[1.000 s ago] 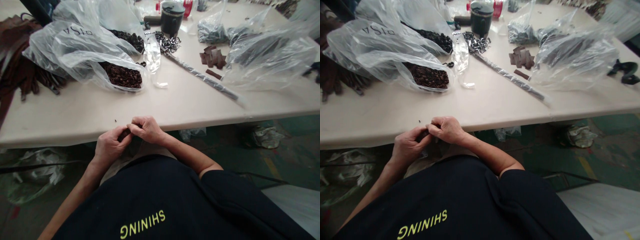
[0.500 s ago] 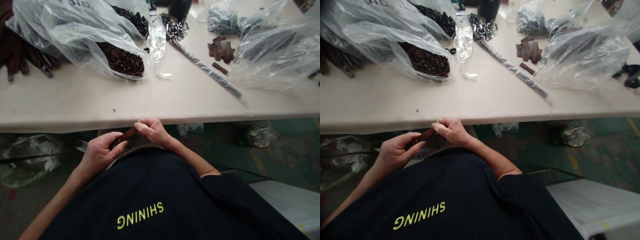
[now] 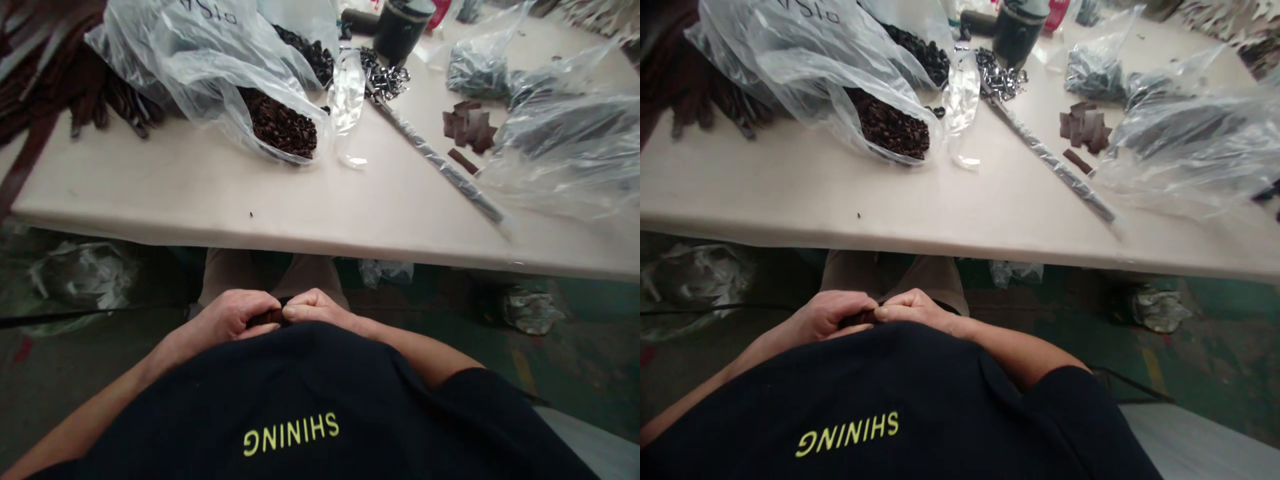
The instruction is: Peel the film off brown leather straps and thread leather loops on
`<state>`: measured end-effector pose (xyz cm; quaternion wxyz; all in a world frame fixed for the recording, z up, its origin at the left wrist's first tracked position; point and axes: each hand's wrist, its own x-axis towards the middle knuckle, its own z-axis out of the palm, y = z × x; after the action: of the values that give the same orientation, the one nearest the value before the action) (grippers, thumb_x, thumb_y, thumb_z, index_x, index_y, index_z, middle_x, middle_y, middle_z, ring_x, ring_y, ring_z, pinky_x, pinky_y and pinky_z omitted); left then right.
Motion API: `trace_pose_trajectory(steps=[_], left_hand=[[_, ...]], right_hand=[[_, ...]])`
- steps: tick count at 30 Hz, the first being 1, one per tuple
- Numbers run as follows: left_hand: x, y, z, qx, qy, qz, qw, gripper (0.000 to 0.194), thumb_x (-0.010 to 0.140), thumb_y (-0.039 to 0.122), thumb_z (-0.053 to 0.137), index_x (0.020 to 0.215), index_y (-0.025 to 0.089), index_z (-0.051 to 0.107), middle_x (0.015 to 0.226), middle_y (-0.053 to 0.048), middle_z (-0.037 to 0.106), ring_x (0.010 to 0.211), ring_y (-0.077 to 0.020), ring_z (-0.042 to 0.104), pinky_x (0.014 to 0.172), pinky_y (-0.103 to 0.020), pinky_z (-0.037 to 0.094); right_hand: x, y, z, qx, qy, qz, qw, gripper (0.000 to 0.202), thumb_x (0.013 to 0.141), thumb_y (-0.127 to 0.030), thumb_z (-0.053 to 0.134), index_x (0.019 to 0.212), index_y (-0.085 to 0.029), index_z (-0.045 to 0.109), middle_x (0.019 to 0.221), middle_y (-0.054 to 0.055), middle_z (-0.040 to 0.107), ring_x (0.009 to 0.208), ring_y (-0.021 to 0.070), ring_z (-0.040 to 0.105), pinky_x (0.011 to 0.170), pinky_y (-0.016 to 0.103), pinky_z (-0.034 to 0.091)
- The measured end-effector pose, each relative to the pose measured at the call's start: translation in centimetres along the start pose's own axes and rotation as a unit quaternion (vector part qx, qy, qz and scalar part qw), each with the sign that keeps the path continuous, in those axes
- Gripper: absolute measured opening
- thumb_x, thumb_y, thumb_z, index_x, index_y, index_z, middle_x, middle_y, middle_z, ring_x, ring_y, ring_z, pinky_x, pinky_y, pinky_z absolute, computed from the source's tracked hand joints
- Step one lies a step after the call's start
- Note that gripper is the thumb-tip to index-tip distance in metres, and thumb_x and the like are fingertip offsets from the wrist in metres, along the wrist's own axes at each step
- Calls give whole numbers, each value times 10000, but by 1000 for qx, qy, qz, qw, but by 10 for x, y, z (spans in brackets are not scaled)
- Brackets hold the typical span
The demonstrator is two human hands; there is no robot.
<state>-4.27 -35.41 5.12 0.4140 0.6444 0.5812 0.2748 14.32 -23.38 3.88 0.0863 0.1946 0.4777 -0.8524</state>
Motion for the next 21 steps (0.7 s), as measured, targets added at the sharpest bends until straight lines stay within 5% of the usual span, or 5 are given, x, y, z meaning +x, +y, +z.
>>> trace_pose_trajectory(steps=[6,9,16,18,21], left_hand=[[-10,3,-5,-8,22,-38,999,164,858,288,605,798,215,739,669,-12,673,591,-136,605,545,-217,424],[-9,-2,-6,-18,40,-59,997,178,842,301,589,791,212,734,653,-7,659,569,-134,582,522,-215,410],[6,-9,-7,1,48,-71,996,299,837,447,658,1013,228,757,812,-25,728,708,-177,657,654,-252,497],[3,-8,-9,11,89,-57,994,458,791,453,732,1183,218,705,965,-45,740,820,-196,680,748,-277,527],[-14,-11,-10,15,273,0,962,409,758,450,791,1079,208,712,1029,-60,720,917,-218,664,846,-314,520]], right_hand=[[-9,11,6,32,65,-34,997,537,814,-588,673,540,-197,429,523,-53,357,498,84,261,508,285,211],[-10,3,0,12,46,-70,996,558,868,-582,620,520,-200,410,511,-37,402,496,92,327,519,282,264],[-11,-29,-25,-203,-7,-61,977,442,950,-515,574,724,-140,633,674,-1,572,626,103,487,608,235,361],[-12,-30,-28,-214,-15,-64,975,450,946,-530,576,746,-134,650,699,8,600,661,112,528,641,231,396],[-13,-25,-31,-199,-23,-86,976,419,945,-511,591,806,-129,688,870,57,697,816,151,620,760,255,461]])
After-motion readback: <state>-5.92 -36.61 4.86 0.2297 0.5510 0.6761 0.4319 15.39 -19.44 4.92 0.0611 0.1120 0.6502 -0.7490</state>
